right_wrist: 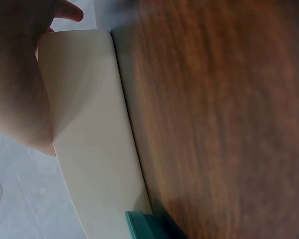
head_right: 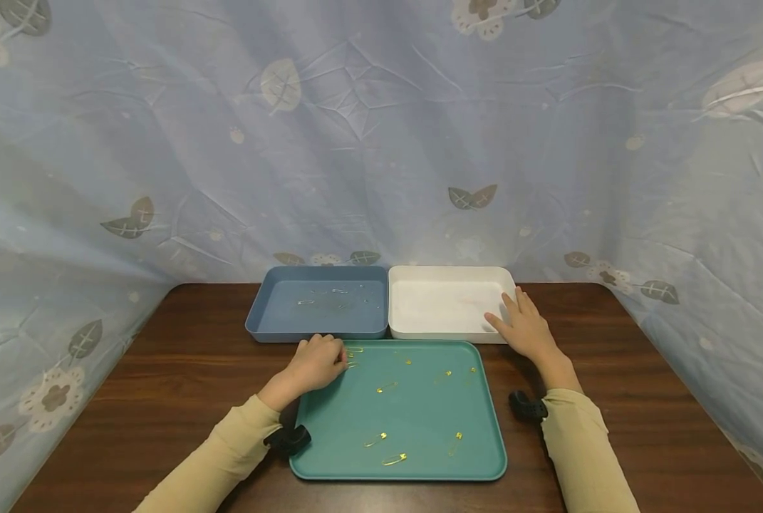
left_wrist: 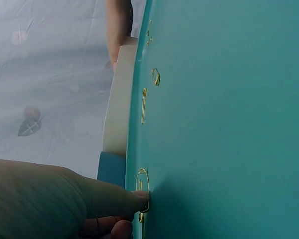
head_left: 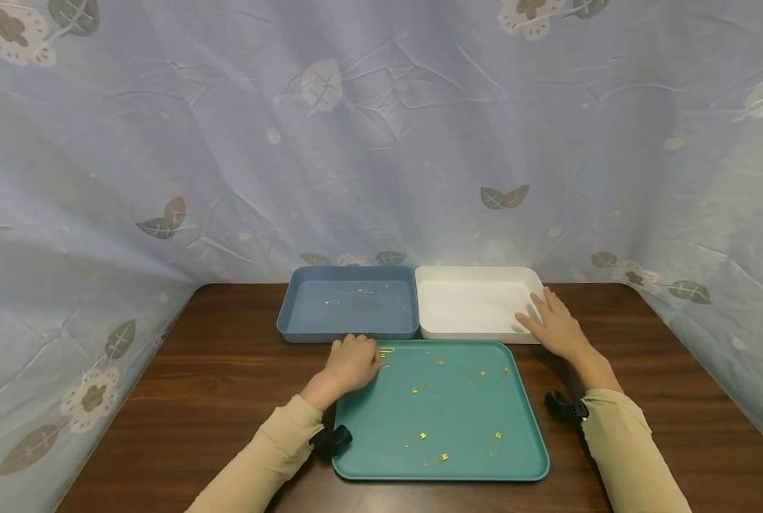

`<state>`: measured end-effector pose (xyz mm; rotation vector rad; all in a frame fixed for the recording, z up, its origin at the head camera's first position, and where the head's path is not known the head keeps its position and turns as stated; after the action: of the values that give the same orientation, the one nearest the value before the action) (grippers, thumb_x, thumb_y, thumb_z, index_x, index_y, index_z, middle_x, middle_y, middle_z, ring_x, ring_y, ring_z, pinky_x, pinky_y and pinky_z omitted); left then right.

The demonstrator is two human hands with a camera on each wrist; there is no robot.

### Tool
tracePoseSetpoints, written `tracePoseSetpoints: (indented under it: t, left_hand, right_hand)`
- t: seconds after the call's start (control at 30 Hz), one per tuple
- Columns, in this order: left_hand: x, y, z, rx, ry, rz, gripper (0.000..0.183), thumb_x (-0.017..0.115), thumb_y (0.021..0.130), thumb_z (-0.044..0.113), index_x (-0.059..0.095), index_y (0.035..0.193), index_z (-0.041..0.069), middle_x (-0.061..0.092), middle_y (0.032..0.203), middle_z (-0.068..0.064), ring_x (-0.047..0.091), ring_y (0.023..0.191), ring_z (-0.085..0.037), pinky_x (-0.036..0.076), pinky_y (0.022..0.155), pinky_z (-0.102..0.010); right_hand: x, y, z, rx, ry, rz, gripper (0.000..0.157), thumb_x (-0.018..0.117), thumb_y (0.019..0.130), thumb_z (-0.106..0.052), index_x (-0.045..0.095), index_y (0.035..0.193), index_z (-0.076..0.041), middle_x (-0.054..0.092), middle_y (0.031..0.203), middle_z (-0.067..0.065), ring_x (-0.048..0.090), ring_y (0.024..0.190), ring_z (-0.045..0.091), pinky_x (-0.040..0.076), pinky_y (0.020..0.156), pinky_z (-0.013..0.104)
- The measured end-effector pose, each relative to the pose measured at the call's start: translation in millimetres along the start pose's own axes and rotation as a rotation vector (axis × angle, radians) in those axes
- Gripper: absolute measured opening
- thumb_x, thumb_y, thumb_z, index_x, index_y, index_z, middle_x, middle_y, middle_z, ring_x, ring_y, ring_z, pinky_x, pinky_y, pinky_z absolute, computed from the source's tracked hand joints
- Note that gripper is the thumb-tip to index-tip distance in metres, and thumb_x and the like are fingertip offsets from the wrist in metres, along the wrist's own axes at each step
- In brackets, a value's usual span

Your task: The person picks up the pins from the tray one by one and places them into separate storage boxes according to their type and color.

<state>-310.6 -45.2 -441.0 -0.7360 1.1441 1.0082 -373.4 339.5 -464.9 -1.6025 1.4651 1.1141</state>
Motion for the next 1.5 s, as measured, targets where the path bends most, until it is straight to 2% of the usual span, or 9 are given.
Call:
tracePoseSetpoints:
  t: [0.1,0.33,0.6,0.97,1.23,1.37,1.5]
  left_hand:
    - [0.1,0.2,3.0,0.01,0.024,0.0,0.027,0.059,0.096,0.02,0.057,0.069,0.016,0.051,0.074,0.0,0.042,0.071,-0.02,0.029,0.067,-0.033]
    - [-4.2,2.9,14.1,0.058,0.077,0.039,0.032,0.054,0.099,0.019,0.048,0.068,0.015,0.046,0.071,-0.001,0.037,0.07,-0.02,0.025,0.066,-0.033]
    - [-13.6,10.3,28.3,0.147,0.1,0.13,0.028,0.049,0.1,0.017,0.053,0.073,0.014,0.052,0.073,-0.001,0.037,0.067,-0.018,0.025,0.064,-0.031]
    - [-29.7,31.0,40.4,0.214,0.175,0.211,0.027,0.051,0.1,0.018,0.052,0.073,0.014,0.049,0.073,0.0,0.038,0.07,-0.018,0.023,0.065,-0.029]
    - [-28.6,48.9,54.1,0.324,0.212,0.274,0.025,0.048,0.102,0.02,0.057,0.08,0.016,0.052,0.077,0.0,0.033,0.07,-0.016,0.02,0.067,-0.029]
    - [-30.4,58.5,59.7,0.366,0.244,0.325,0.02,0.051,0.101,0.02,0.058,0.083,0.016,0.051,0.077,0.0,0.029,0.069,-0.014,0.018,0.067,-0.029]
    - [-35.7,69.0,65.0,0.406,0.271,0.413,0.018,0.054,0.1,0.019,0.06,0.083,0.015,0.049,0.074,0.0,0.022,0.068,-0.013,0.016,0.066,-0.028]
  right_hand:
    - [-0.6,0.3,1.3,-0.005,-0.014,0.001,0.082,0.04,0.1,-0.055,0.02,0.153,0.004,0.003,0.159,0.032,0.006,0.146,0.052,0.013,0.109,0.073]
    - [-2.8,0.1,0.3,-0.02,-0.071,-0.007,0.081,0.035,0.101,-0.056,0.02,0.153,0.004,0.003,0.158,0.035,0.006,0.146,0.052,0.013,0.111,0.071]
    - [-2.5,-3.4,0.5,-0.008,-0.117,-0.022,0.08,0.032,0.102,-0.056,0.02,0.153,0.004,0.003,0.157,0.036,0.006,0.146,0.053,0.013,0.113,0.069]
    - [-5.0,-2.8,-1.0,-0.01,-0.111,-0.04,0.08,0.031,0.102,-0.057,0.019,0.153,0.003,0.002,0.158,0.035,0.004,0.146,0.053,0.01,0.114,0.067]
    - [-2.5,-2.3,-3.1,-0.014,-0.121,-0.033,0.078,0.031,0.102,-0.055,0.022,0.153,0.004,0.003,0.157,0.036,0.006,0.146,0.053,0.012,0.114,0.068]
    - [-0.7,-0.9,-4.3,-0.019,-0.126,-0.026,0.078,0.032,0.102,-0.055,0.023,0.152,0.004,0.004,0.157,0.036,0.007,0.145,0.053,0.013,0.114,0.067]
    - [0.2,0.6,-4.9,-0.023,-0.128,-0.023,0.077,0.032,0.102,-0.055,0.023,0.152,0.004,0.005,0.157,0.036,0.007,0.145,0.053,0.014,0.114,0.068]
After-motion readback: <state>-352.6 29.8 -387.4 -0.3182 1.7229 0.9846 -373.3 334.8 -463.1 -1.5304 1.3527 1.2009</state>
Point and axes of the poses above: each hand's wrist, its own y-axis towards the middle knuckle, its own x-axis out of the palm, z = x × y, the point moved 6 cm from there along y, towards the middle knuckle
